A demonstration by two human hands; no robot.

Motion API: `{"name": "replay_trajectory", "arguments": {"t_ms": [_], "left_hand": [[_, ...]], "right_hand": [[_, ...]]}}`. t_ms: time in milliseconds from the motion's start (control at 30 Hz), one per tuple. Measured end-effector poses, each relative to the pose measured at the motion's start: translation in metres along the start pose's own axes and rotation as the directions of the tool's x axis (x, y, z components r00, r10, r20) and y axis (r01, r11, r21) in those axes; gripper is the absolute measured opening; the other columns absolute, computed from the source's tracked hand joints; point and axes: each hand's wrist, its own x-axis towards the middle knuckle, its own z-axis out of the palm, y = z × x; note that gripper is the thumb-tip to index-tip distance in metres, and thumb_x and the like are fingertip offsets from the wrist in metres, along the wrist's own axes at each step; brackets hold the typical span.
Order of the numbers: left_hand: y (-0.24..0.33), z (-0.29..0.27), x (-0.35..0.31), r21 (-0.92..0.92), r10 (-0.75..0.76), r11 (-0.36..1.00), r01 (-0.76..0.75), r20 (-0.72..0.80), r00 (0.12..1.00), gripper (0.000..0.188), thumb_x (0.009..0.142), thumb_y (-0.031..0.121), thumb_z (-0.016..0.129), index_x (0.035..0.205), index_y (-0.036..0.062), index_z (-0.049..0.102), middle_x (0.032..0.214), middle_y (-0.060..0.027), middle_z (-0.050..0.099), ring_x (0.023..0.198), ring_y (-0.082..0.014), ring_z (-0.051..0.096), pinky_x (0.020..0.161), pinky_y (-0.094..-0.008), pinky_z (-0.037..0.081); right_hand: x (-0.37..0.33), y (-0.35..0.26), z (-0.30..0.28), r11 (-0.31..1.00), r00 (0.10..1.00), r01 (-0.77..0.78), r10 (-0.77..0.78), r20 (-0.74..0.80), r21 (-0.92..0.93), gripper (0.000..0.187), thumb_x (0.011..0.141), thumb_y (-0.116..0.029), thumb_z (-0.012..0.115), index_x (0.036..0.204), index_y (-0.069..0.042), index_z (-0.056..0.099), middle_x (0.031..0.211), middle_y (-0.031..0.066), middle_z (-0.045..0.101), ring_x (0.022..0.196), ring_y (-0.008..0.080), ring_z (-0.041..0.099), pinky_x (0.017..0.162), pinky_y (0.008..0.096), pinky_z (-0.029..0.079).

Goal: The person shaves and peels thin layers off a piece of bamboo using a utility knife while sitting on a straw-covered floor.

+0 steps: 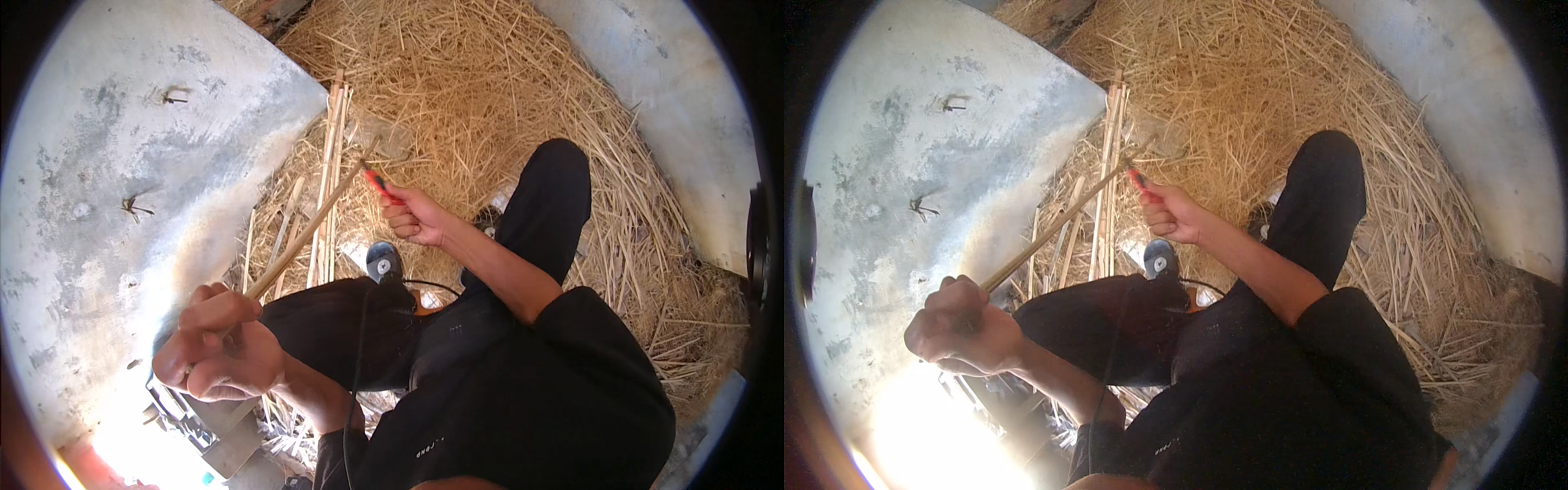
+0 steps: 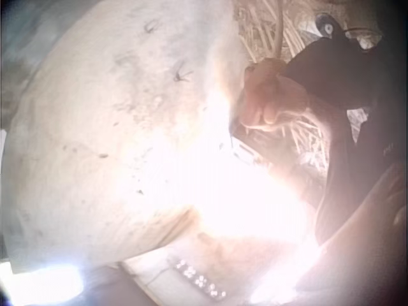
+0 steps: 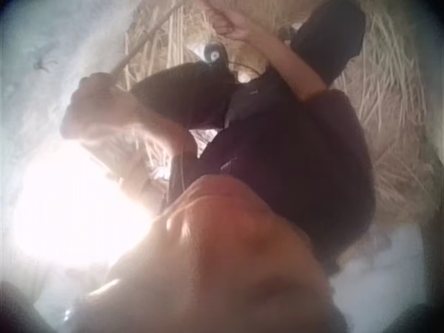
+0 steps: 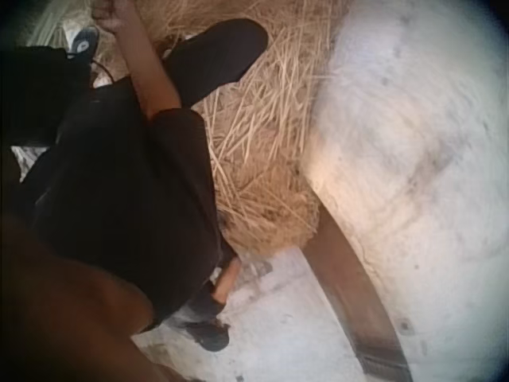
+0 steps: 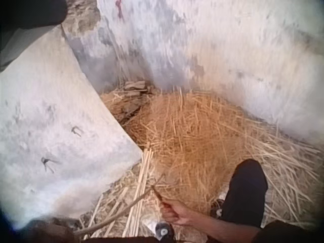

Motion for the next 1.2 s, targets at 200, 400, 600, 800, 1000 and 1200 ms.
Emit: {"name": "replay_trajectory", "arguments": {"t_ms": [200, 400, 600, 800, 1000, 1200], "left_hand": [[0.007, 0.003, 0.004, 0.024, -0.022, 0.999, 0.02, 0.064, 0.998, 0.038, 0.099, 0.039, 0.031, 0.083, 0.0056, 0.033, 0.046, -0.0151, 0.048, 0.034, -0.0108, 0.035, 0.039, -0.0216, 0.027], [0.004, 0.002, 0.003, 0.031, -0.025, 0.999, 0.024, 0.042, 0.999, 0.04, 0.099, 0.042, 0.029, 0.081, 0.006, 0.034, 0.047, -0.0138, 0.049, 0.034, -0.014, 0.04, 0.04, -0.0233, 0.029], [0.004, 0.002, 0.001, -0.029, -0.019, 0.999, 0.021, 0.068, 0.998, 0.04, 0.099, 0.041, 0.028, 0.083, 0.0053, 0.036, 0.049, -0.0147, 0.051, 0.035, -0.0128, 0.039, 0.041, -0.0238, 0.028], [0.003, 0.0, 0.008, -0.038, 0.006, 0.999, -0.003, 0.08, 0.997, 0.033, 0.101, 0.032, 0.029, 0.084, 0.0056, 0.037, 0.049, -0.013, 0.051, 0.037, -0.0142, 0.044, 0.043, -0.0252, 0.029], [0.004, 0.005, 0.002, -0.098, 0.005, 0.995, 0.005, 0.105, 0.994, 0.03, 0.1, 0.028, 0.031, 0.083, 0.0048, 0.036, 0.048, -0.0124, 0.049, 0.037, -0.0151, 0.044, 0.042, -0.0258, 0.028], [0.003, -0.001, 0.003, -0.05, -0.015, 0.999, 0.019, 0.077, 0.997, 0.029, 0.1, 0.028, 0.032, 0.083, 0.0048, 0.037, 0.048, -0.0142, 0.05, 0.036, -0.0127, 0.039, 0.042, -0.0259, 0.029]], "right_hand": [[-0.028, -0.003, 0.027, 0.969, 0.999, 0.005, 0.004, 0.037, -0.248, 0.036, 0.098, -0.043, 0.036, 0.078, -0.013, 0.041, 0.053, -0.0083, 0.026, 0.036, 0.0029, 0.02, 0.03, 0.0196, 0.02], [-0.051, 0.038, 0.097, 0.563, 0.955, 0.235, -0.286, 0.079, -0.792, 0.036, 0.098, -0.04, 0.038, 0.081, -0.01, 0.045, 0.057, -0.0055, 0.032, 0.04, 0.0062, 0.026, 0.036, 0.0224, 0.022], [-0.042, 0.021, 0.111, -0.269, 0.611, 0.329, -0.67, 0.421, -0.905, 0.035, 0.098, -0.032, 0.041, 0.091, 0.0, 0.054, 0.056, 0.008, 0.043, 0.043, 0.0149, 0.042, 0.041, 0.0295, 0.034], [-0.018, -0.071, -0.094, -0.635, 0.792, -0.42, -0.605, 0.08, -0.648, 0.029, 0.094, -0.029, 0.043, 0.09, -0.003, 0.056, 0.065, 0.0145, 0.056, 0.05, 0.0269, 0.052, 0.048, 0.0372, 0.042], [0.005, -0.028, -0.007, 0.82, 0.873, 0.208, -0.401, -0.278, -0.533, 0.043, 0.095, -0.05, 0.038, 0.073, -0.014, 0.041, 0.053, -0.0078, 0.023, 0.038, 0.0033, 0.023, 0.033, 0.0214, 0.019], [-0.041, 0.005, 0.094, 0.85, 0.953, -0.063, 0.207, 0.22, -0.524, 0.041, 0.096, -0.049, 0.036, 0.08, -0.011, 0.044, 0.052, -0.0091, 0.025, 0.036, 0.0025, 0.02, 0.031, 0.0217, 0.016]]}}
